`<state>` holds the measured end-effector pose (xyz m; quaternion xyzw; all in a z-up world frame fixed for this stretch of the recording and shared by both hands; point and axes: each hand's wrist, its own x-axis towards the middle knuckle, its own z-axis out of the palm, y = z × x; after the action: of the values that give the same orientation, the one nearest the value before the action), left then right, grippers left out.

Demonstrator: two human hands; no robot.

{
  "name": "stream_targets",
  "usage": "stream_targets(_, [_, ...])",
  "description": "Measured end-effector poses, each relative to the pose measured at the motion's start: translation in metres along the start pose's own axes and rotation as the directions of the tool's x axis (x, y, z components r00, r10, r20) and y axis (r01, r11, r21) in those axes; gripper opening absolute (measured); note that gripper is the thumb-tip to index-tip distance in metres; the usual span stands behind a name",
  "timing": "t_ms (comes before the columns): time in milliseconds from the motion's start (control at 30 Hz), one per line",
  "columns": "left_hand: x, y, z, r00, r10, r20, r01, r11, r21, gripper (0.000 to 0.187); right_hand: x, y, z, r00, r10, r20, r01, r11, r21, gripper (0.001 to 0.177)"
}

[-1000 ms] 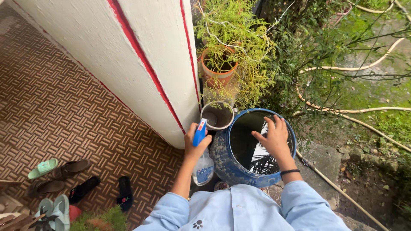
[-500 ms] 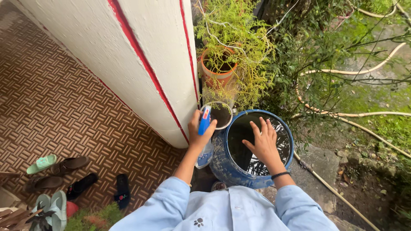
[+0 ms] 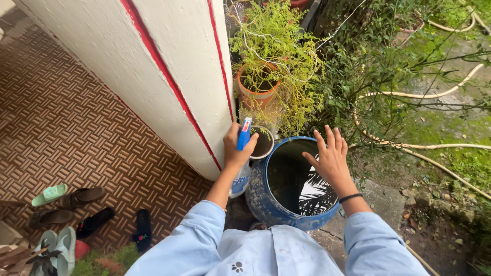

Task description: The person fills a spray bottle with water from a blue bucket and sprays various potted plants and flowering bushes in a garden.

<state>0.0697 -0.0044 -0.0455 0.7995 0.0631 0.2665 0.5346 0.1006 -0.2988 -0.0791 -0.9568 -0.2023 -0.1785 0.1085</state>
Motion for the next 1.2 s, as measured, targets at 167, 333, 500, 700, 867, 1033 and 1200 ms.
stream_targets(167, [-0.002,-0.010,0.008,0.998,0.028,0.058,-0.025,0.998,-0.058,0.033,0.004,0.006,0.005,0.999,-0.035,0.024,0.034,0.998,0.045,0.075])
stream_targets(333, [-0.009,-0.010,0.030,0.985,0.161,0.060,-0.165,0.983,0.077,0.033,0.008,0.018,0.016,0.995,-0.097,0.036,0.094,0.992,0.079,0.074])
stream_targets(500, [-0.013,0.003,0.047,0.989,0.082,0.126,-0.072,0.994,-0.081,0.033,0.019,0.036,0.013,0.977,-0.198,0.084,0.191,0.977,0.092,0.075])
stream_targets(700, [-0.031,0.032,0.071,0.996,0.087,0.012,-0.085,0.988,-0.127,0.031,0.044,0.060,0.001,0.950,-0.309,0.053,0.300,0.946,0.125,0.075])
stream_targets(867, [-0.029,0.041,0.098,0.992,0.004,-0.123,-0.005,1.000,-0.009,0.033,0.056,0.081,0.006,0.972,-0.224,0.066,0.193,0.930,0.313,0.075])
stream_targets(1033, [-0.019,0.034,0.117,0.996,0.018,-0.088,-0.012,0.998,0.063,0.028,0.070,0.097,0.026,0.975,-0.194,0.108,0.140,0.916,0.376,0.073])
stream_targets(1200, [-0.006,0.031,0.117,0.986,-0.135,0.101,0.157,0.954,-0.256,0.032,0.096,0.121,0.017,0.977,-0.096,0.191,-0.059,0.738,0.672,0.065])
